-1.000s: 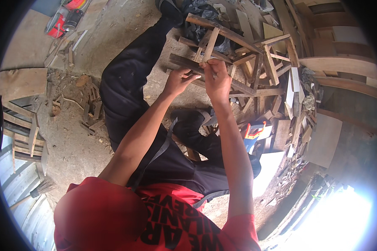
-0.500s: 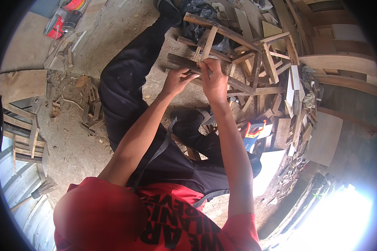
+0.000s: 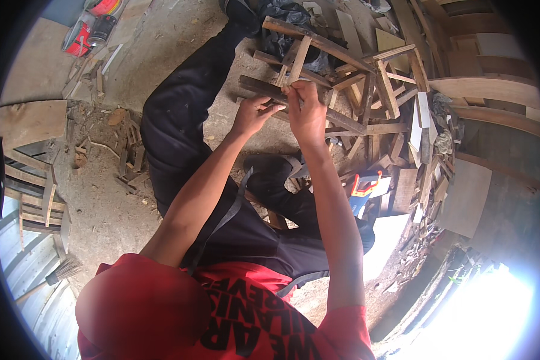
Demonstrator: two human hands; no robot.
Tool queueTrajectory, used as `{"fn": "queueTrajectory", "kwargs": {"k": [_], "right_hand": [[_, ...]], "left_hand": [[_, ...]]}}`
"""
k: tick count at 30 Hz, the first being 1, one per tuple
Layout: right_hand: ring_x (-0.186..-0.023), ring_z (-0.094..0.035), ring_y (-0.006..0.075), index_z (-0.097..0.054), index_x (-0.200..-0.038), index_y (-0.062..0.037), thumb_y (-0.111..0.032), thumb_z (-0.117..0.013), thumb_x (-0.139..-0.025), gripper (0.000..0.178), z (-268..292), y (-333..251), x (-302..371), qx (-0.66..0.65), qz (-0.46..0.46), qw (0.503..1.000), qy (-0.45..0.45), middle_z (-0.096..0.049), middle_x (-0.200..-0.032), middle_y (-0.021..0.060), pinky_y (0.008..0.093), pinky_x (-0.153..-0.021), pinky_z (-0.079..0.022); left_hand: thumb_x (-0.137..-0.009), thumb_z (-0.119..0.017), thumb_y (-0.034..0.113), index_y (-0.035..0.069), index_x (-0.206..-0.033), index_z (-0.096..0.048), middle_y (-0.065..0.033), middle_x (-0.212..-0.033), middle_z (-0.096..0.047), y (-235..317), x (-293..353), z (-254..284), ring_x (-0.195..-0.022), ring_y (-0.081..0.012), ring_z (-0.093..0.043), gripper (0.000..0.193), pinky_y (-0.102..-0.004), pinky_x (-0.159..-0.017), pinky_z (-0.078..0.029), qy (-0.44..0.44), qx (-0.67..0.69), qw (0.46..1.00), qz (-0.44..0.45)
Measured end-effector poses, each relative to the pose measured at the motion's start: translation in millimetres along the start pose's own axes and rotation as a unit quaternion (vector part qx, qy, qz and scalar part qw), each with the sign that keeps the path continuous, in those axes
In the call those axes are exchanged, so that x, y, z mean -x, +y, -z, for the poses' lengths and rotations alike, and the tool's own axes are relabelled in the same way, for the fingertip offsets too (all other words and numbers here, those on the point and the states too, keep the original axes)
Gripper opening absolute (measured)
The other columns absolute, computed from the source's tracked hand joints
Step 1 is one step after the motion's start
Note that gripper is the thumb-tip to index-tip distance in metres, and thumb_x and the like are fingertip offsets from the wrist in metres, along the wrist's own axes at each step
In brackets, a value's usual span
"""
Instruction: The person assembles a small wooden frame by hand, positioning pieces and securing them with a hammer and nails. The person repeatedly hammers nails into the joints to fasten the structure.
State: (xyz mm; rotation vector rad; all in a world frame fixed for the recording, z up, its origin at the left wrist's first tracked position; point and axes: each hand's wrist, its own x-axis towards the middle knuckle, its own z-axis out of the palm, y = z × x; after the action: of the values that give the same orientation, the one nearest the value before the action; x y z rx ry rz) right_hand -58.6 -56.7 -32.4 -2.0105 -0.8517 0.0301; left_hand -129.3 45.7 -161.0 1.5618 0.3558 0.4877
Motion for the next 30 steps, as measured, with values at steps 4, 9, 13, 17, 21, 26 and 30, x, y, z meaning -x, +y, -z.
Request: {"fn": "queueTrajectory", "kwargs": {"k": [4,9,13,17,21,26,30], "right_hand": [[-0.087,-0.074,0.0264,-0.053,-0.103,-0.0002,-0.005,-0.061,-0.095,0.012,-1,1,0,0.007,0.003,1.0,0.005,-0.074,-0.092,0.0165,0.0331,-0.071,-0.056],[-0.084,-0.074,0.0277,-0.053,-0.104,-0.0024,-0.006,-0.06,-0.095,0.012,-2,2,-1,0.021,0.021,1.0,0.009,-0.074,-0.09,0.0157,0.0342,-0.068,-0.056],[-0.08,-0.073,0.0295,-0.053,-0.104,-0.0034,-0.008,-0.061,-0.095,0.013,-6,8,-1,0.038,0.035,0.998,0.019,-0.073,-0.087,0.0144,0.0363,-0.064,-0.056],[-0.075,-0.072,0.0321,-0.054,-0.103,-0.0049,-0.01,-0.062,-0.094,0.013,-7,6,-2,0.053,0.05,0.997,0.022,-0.073,-0.086,0.0147,0.0381,-0.06,-0.056],[-0.073,-0.07,0.0359,-0.057,-0.101,-0.0069,-0.011,-0.064,-0.094,0.011,-5,0,1,0.073,0.018,0.997,0.005,-0.071,-0.083,0.0155,0.0403,-0.058,-0.054],[-0.077,-0.069,0.0373,-0.061,-0.099,-0.0062,-0.011,-0.065,-0.091,0.01,-4,3,3,0.073,0.027,0.996,0.048,-0.07,-0.085,0.0174,0.0421,-0.061,-0.054],[-0.081,-0.068,0.0374,-0.063,-0.099,-0.0051,-0.008,-0.066,-0.09,0.01,-4,0,2,0.026,0.064,0.996,0.055,-0.069,-0.09,0.0178,0.0425,-0.065,-0.054]], "left_hand": [[-0.083,-0.078,0.02,0.014,-0.118,-0.07,-0.0085,-0.105,-0.073,-1,0,-1,-0.091,-0.0212,-0.07,0.036,-0.0353,-0.078,-0.058,0.0,0.025,1.0,-0.002],[-0.086,-0.075,0.013,0.009,-0.117,-0.069,-0.0064,-0.104,-0.073,-2,0,-2,-0.09,-0.0137,-0.069,0.032,-0.0297,-0.077,-0.056,-0.006,0.01,1.0,-0.004],[-0.088,-0.072,0.009,0.005,-0.116,-0.068,-0.0057,-0.106,-0.073,-6,-1,-2,-0.09,-0.0107,-0.068,0.029,-0.0275,-0.077,-0.056,-0.011,0.011,1.0,-0.011],[-0.084,-0.078,0.016,0.009,-0.115,-0.07,-0.009,-0.101,-0.074,5,0,1,-0.088,-0.0178,-0.071,0.032,-0.0307,-0.075,-0.057,0.004,0.01,1.0,0.007],[-0.085,-0.076,0.014,0.003,-0.11,-0.07,-0.0084,-0.096,-0.074,27,15,11,-0.086,-0.0152,-0.07,0.028,-0.0272,-0.073,-0.055,0.068,-0.096,0.992,0.042],[-0.084,-0.073,0.01,0.002,-0.099,-0.071,-0.0089,-0.092,-0.072,106,32,32,-0.085,-0.0209,-0.067,0.017,-0.034,-0.079,-0.052,0.151,-0.079,0.984,0.04],[-0.078,-0.07,0.004,0.003,-0.098,-0.069,-0.0081,-0.096,-0.069,108,-4,28,-0.097,-0.0299,-0.062,0.02,-0.0424,-0.091,-0.045,0.11,-0.3,0.907,-0.274]]}}
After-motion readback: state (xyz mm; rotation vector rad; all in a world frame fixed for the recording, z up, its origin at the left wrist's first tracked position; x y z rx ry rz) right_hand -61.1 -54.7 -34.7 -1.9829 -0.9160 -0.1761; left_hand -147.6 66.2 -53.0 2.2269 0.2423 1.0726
